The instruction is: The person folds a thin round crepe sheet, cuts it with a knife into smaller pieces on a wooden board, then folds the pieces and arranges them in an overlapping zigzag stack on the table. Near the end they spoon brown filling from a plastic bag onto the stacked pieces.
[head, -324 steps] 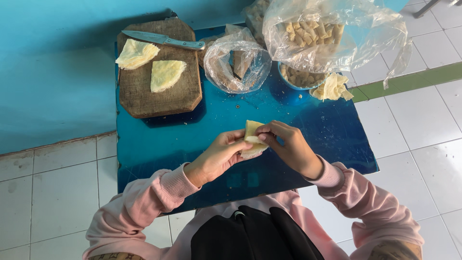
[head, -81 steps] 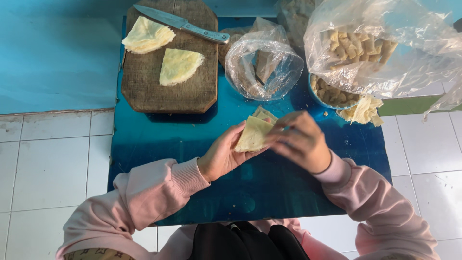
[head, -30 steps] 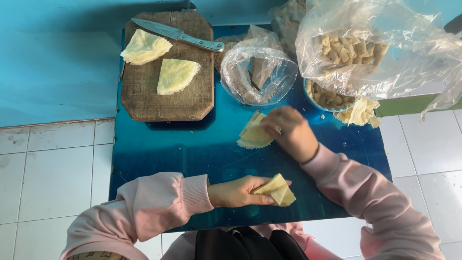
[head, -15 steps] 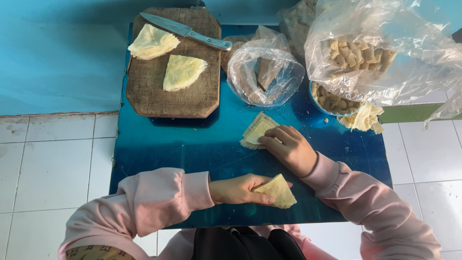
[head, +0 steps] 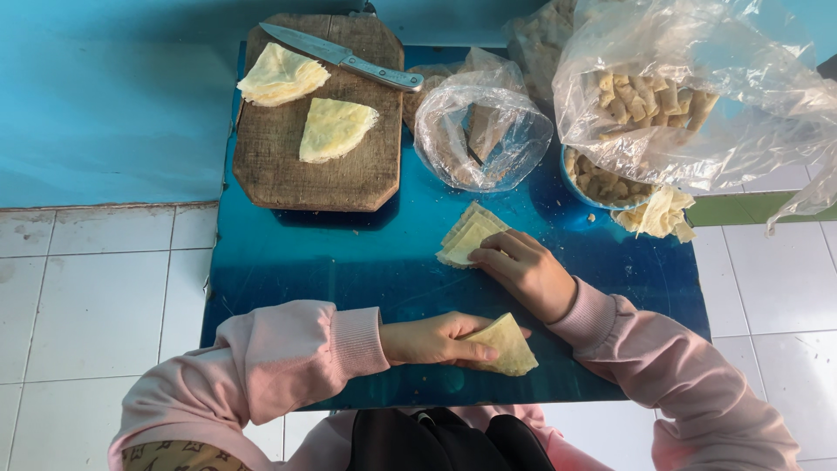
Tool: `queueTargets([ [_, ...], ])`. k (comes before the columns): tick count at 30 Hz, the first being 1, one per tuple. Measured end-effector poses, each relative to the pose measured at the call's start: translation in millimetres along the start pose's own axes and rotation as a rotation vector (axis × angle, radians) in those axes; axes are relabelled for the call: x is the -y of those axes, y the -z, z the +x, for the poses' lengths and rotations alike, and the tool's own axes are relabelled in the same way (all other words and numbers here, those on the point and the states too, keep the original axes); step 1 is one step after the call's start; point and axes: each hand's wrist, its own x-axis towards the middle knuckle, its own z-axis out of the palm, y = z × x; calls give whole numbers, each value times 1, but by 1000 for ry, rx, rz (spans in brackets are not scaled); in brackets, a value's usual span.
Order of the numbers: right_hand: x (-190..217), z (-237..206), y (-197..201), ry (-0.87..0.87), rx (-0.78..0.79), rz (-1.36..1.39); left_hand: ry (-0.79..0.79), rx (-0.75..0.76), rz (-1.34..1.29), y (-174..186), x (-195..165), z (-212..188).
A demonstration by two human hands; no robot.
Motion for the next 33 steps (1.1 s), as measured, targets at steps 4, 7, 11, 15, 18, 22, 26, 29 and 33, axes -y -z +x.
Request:
queueTargets([
  [4, 3, 5, 5, -14, 5, 55, 5, -43, -6, -9, -22, -8],
  [7, -2, 8, 16, 64, 124, 124, -115, -122, -168, -13, -48, -21],
  [11, -5, 6, 31, -26, -25, 101, -289, -171, -160, -19, -72, -30],
  [15, 10, -1, 43, -154, -398, 16, -357, -233, -248, -17, -79, -29],
  [18, 22, 1, 47, 68, -433, -66, -380, -275, -281, -10, -74, -25],
  [22, 36, 7, 42, 225, -269, -102, -393, -300, -260, -2, -62, -25],
  [26, 36, 9, 38, 189, -190, -128, -380, -304, -294, 4, -54, -21],
  [29, 33, 7, 35, 224, -193, -158, -394, -298, -317, 4, -52, -21],
  [33, 30, 5, 30, 323, -202, -348, -402, -293, -314, 4, -51, -24],
])
